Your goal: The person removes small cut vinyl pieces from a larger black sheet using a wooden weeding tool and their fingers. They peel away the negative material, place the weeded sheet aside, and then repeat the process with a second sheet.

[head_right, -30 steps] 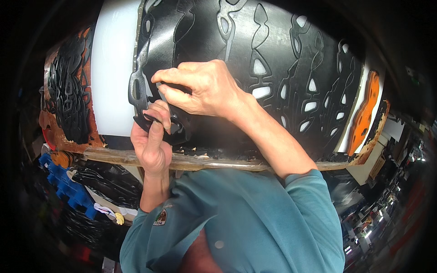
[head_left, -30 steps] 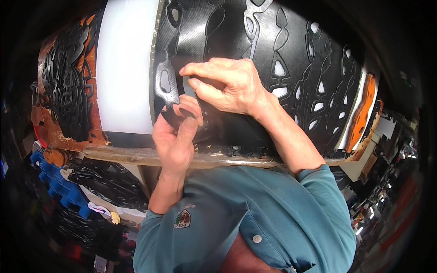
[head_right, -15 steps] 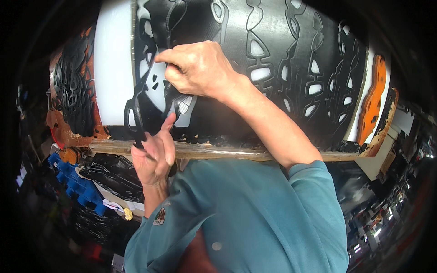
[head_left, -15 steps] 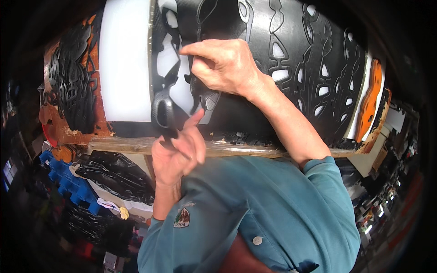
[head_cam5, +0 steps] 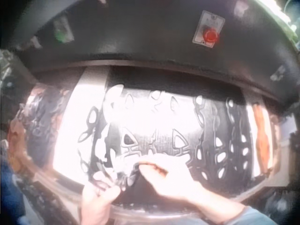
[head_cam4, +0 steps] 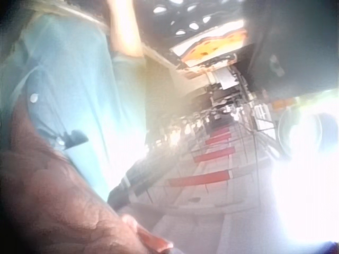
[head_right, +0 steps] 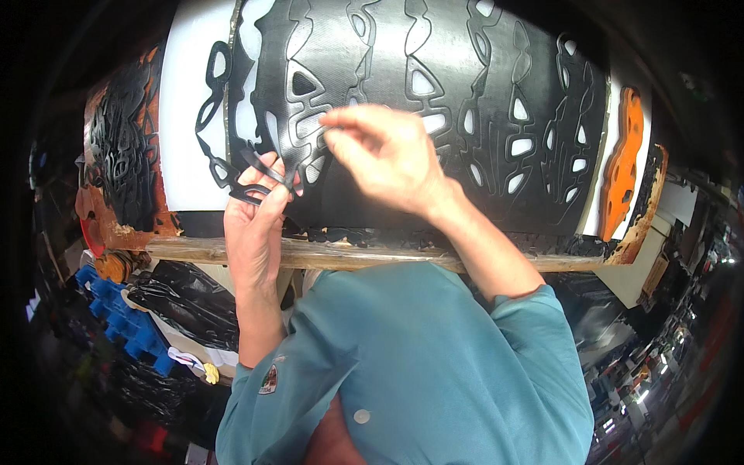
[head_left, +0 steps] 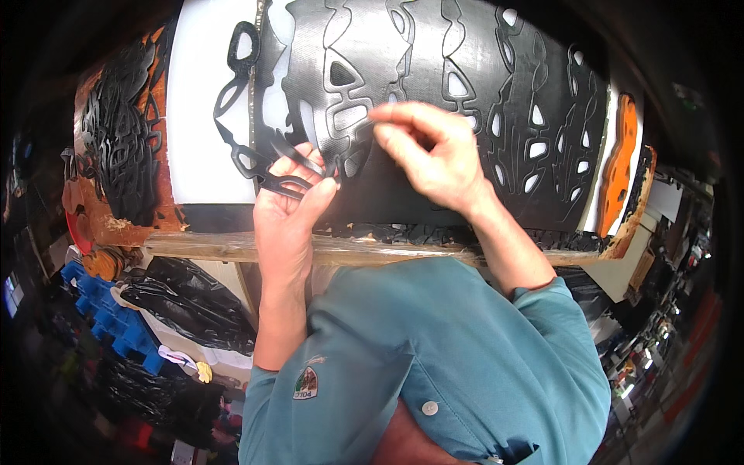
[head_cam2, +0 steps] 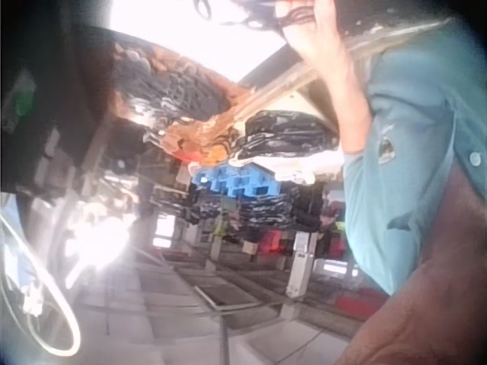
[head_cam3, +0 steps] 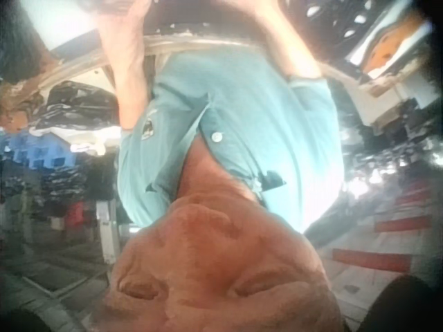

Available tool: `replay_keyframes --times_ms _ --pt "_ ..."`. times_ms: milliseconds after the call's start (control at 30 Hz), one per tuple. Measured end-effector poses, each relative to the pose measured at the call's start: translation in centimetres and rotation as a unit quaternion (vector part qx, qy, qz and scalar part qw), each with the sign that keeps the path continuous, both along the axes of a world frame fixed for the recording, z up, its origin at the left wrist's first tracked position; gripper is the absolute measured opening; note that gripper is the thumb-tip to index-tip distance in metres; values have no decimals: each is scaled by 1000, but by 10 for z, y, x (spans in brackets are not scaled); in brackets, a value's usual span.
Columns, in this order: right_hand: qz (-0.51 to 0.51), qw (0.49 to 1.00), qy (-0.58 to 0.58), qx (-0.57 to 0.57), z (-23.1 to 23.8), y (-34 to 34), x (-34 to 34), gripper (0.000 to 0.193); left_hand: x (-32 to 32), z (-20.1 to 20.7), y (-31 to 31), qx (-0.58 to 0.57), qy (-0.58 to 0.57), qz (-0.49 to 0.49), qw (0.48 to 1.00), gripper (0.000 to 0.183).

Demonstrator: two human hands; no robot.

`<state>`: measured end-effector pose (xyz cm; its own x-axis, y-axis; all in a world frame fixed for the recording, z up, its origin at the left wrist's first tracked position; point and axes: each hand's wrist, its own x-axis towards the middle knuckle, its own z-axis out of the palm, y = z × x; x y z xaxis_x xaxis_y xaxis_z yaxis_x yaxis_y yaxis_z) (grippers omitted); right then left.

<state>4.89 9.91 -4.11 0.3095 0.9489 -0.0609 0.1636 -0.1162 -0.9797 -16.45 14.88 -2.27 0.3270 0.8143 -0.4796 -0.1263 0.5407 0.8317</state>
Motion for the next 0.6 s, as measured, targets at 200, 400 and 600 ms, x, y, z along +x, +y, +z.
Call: replay_keyframes --times_ms 200,400,600 --pt "0 995 -18 -100 19 -22 -11 18 8 -9 7 -36 -29 -5 999 30" --pt "86 913 337 -214 32 -21 -15 32 13 -1 7 -123 -127 23 984 17" --pt "-32 903 374 -209 16 -18 -38 30 -3 5 5 -123 -72 -12 990 35"
